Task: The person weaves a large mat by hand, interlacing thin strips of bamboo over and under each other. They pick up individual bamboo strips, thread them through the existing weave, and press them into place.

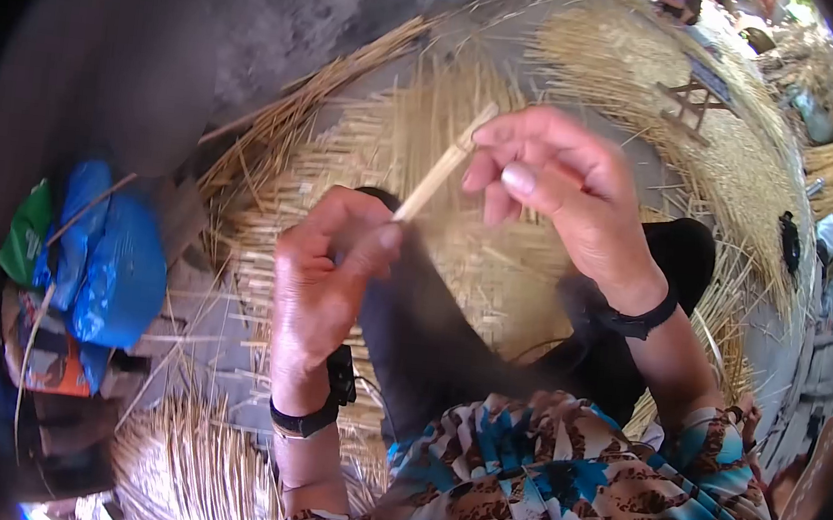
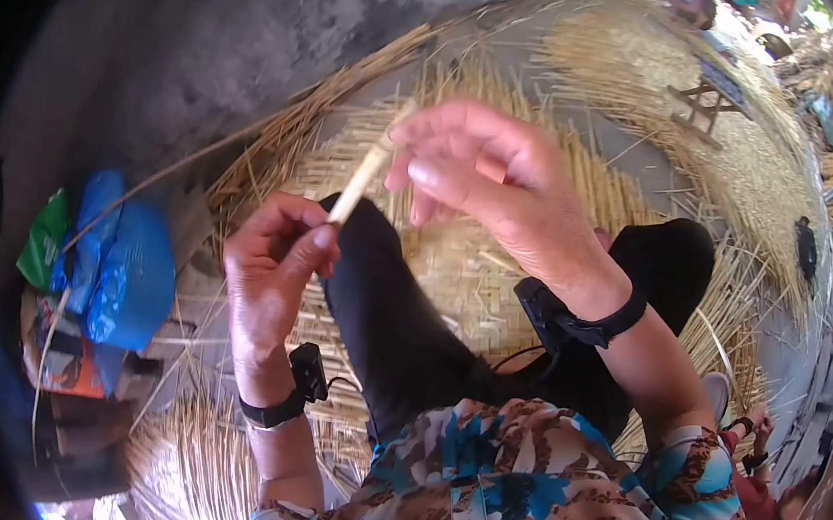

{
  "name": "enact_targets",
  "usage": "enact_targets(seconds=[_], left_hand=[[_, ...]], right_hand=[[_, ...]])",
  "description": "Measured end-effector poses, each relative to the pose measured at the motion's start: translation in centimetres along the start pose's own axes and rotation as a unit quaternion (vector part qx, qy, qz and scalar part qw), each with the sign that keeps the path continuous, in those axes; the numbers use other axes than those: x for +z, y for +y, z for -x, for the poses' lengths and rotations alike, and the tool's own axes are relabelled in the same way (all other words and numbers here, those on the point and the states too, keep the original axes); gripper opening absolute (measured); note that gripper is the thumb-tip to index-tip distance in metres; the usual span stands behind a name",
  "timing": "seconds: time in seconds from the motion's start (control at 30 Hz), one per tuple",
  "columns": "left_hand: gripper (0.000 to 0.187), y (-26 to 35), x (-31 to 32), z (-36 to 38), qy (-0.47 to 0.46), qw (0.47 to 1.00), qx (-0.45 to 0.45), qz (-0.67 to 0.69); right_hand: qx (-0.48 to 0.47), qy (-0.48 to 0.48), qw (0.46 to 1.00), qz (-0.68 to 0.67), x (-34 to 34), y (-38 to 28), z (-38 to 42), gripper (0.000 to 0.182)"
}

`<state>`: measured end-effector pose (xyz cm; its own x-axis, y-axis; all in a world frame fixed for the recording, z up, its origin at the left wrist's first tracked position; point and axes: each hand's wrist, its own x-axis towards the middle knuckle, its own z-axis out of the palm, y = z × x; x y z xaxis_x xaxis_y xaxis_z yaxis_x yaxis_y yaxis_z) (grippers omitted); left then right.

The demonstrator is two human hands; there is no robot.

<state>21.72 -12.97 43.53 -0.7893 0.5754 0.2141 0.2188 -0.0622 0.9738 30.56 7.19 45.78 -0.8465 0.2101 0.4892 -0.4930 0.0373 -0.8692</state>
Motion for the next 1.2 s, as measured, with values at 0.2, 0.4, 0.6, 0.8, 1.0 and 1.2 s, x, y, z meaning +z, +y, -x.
enact_targets(seconds=[0.2,0.4,0.6,0.8,1.0,1.2], left_hand=[[0.004,-0.6,5.3,-3.8,-0.055,0.988,0.109,-0.098],[0.022,-0.2,10.2,-5.5,-0.160,0.965,0.124,-0.166],[0.024,-1.4,11.4,-7.5,-0.153,0.939,0.196,-0.238],[0.014,0.2,14.9,-8.8,-0.196,0.921,0.239,-0.236],[0.012,-1.0,21.1,-10.5,-0.251,0.879,0.253,-0.317],[0.015,-5.5,23.7,-14.2,-0.249,0.861,0.276,-0.349]], right_hand=[[0.188,0.061,0.980,0.001,-5.5,0.8,1.1,0.019],[-0.025,0.106,0.994,-0.003,-10.1,-1.3,4.8,0.019],[-0.097,0.387,0.917,0.003,-17.0,-4.0,9.1,0.019],[-0.221,0.506,0.789,0.269,-23.6,-7.6,15.7,0.020],[-0.220,0.551,0.720,0.360,-23.7,-9.9,20.2,0.020],[-0.146,0.576,0.729,0.339,-26.6,-5.7,20.6,0.020]])
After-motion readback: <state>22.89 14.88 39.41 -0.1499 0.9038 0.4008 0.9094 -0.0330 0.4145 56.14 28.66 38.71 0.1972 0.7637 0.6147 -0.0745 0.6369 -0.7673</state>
